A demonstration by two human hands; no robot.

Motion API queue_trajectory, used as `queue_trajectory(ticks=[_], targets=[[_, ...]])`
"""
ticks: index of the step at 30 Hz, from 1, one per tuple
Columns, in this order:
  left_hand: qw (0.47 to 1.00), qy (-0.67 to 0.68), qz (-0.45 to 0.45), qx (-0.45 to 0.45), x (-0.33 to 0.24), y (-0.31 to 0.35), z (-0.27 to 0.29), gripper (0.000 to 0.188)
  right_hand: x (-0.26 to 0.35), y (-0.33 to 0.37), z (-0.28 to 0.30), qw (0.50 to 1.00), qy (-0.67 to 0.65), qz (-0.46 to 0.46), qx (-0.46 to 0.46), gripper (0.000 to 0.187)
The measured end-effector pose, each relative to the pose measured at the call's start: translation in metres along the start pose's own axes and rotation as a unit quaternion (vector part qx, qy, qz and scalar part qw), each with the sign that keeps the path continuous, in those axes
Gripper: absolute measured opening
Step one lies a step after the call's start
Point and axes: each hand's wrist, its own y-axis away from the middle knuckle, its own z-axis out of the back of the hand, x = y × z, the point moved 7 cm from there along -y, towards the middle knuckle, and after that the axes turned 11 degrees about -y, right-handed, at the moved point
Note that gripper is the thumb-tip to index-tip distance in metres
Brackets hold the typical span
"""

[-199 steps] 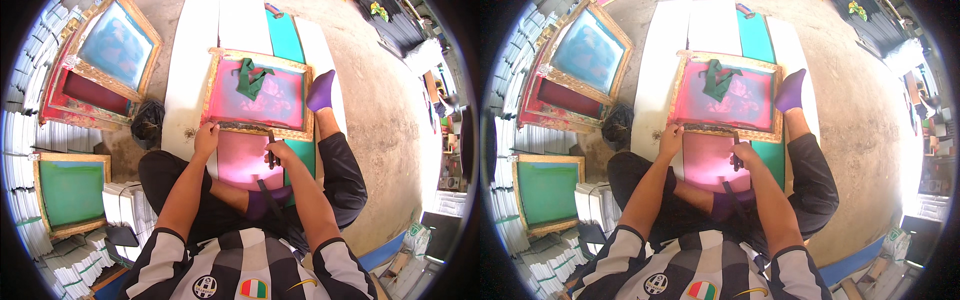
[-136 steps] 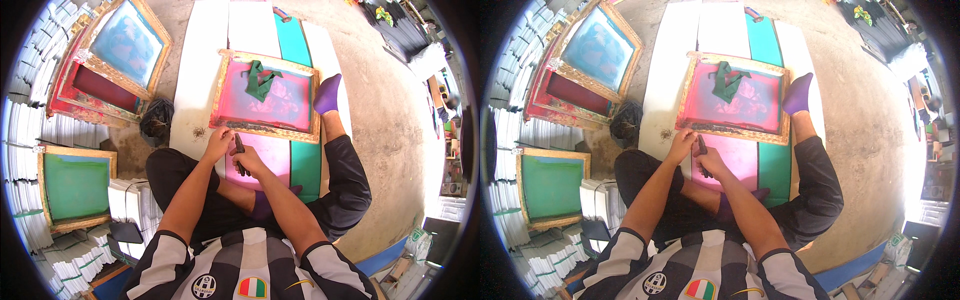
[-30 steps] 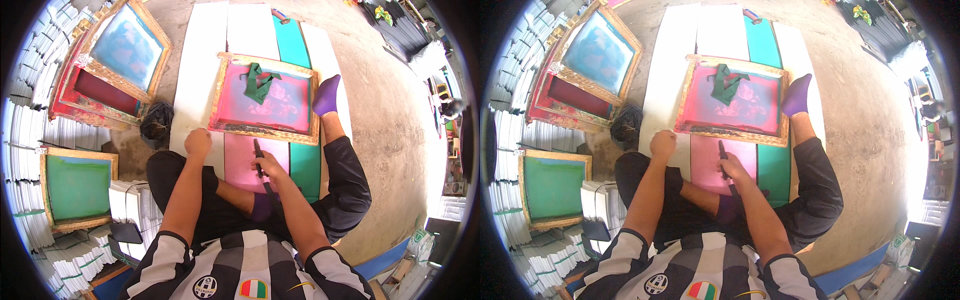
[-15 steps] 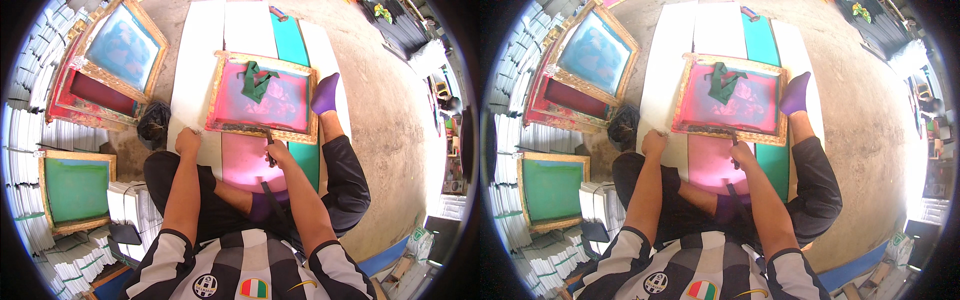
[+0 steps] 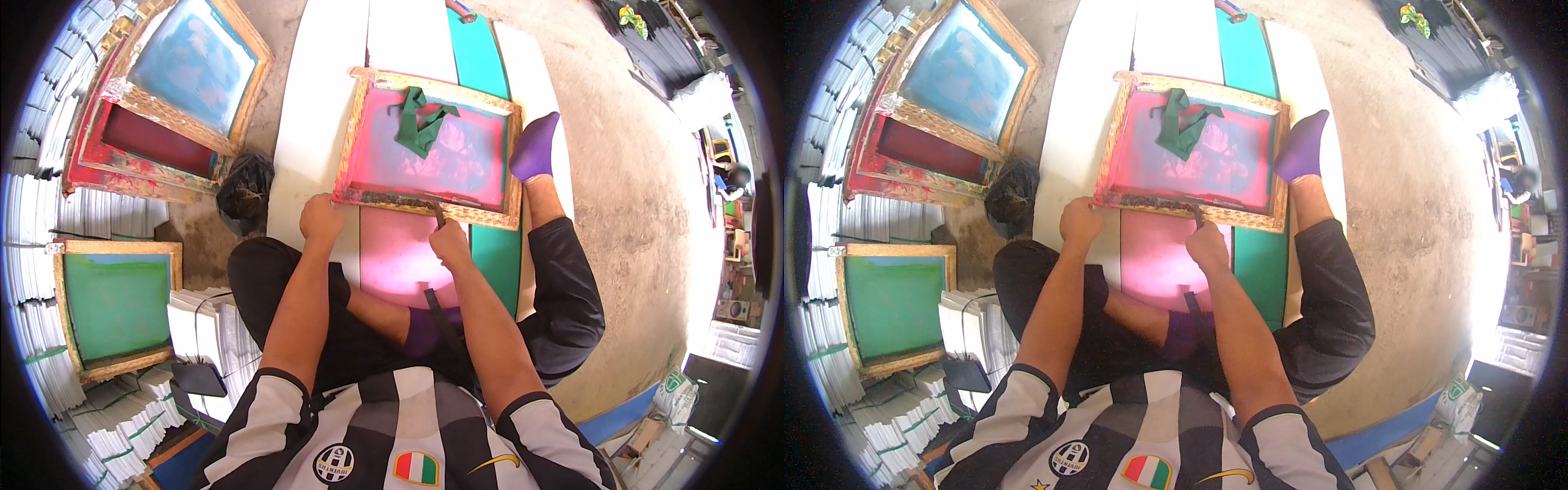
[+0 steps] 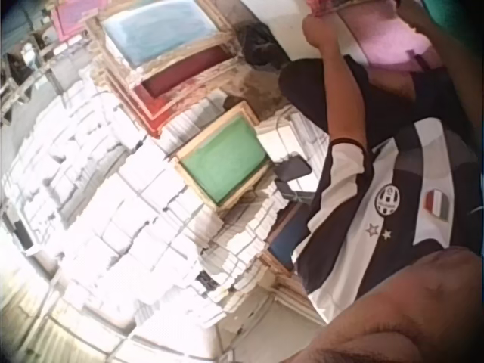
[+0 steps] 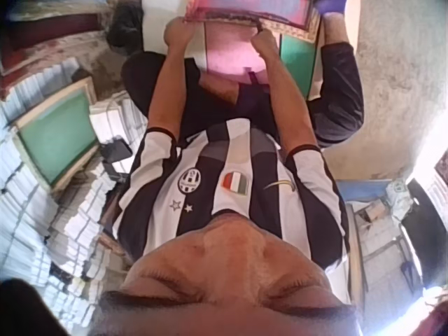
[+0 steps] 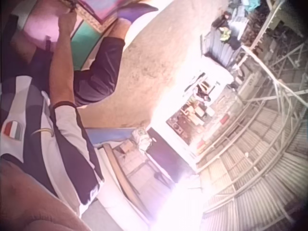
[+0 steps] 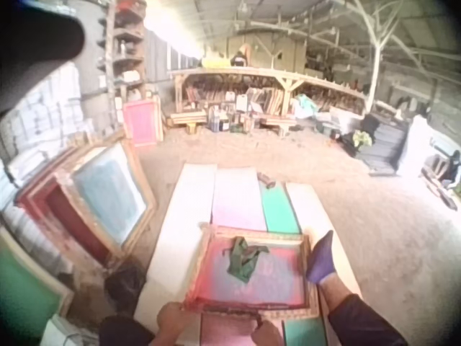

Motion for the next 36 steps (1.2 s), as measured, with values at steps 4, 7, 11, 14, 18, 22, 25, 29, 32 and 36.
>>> queue_trajectory(ticks=[4, 7, 11, 14, 18, 22, 25, 29, 32, 36], targets=[[1.0, -0.006, 0.004, 0.004, 0.003, -0.003, -0.003, 0.022, 0.007, 0.009, 0.003, 1.0, -0.006, -0.014, 0.013, 0.038], [0.999, -0.016, 0.013, 0.037, -0.001, -0.004, -0.003, 0.025, -0.003, 0.003, 0.0, 0.999, 0.011, 0.031, -0.017, 0.036], [1.0, 0.01, 0.018, 0.007, 0.005, -0.003, -0.003, 0.023, -0.012, 0.006, -0.009, 0.993, -0.118, 0.004, 0.013, 0.021], [0.999, 0.009, 0.033, 0.013, 0.001, 0.002, 0.006, 0.025, -0.024, 0.003, -0.015, 0.976, -0.216, 0.011, 0.028, 0.01], [0.994, 0.004, -0.026, -0.105, -0.012, 0.017, 0.019, 0.027, -0.031, 0.016, -0.031, 0.959, -0.271, 0.039, 0.08, 0.017], [0.939, 0.153, -0.297, -0.081, -0.045, 0.038, -0.003, 0.025, -0.013, 0.052, -0.053, 0.946, -0.276, 0.053, 0.163, 0.021], [0.907, 0.114, -0.4, -0.071, -0.071, 0.061, -0.003, 0.02, 0.0, 0.068, -0.065, 0.941, -0.261, 0.055, 0.209, 0.022], [0.907, 0.073, -0.413, -0.042, -0.073, 0.065, -0.01, 0.015, 0.004, 0.077, -0.07, 0.933, -0.274, 0.05, 0.228, 0.022], [0.908, 0.064, -0.413, -0.038, -0.074, 0.066, -0.005, 0.014, 0.007, 0.08, -0.069, 0.931, -0.277, 0.045, 0.235, 0.022], [0.899, 0.092, -0.425, -0.059, -0.073, 0.067, -0.003, 0.012, 0.004, 0.078, -0.07, 0.934, -0.255, 0.036, 0.248, 0.026]])
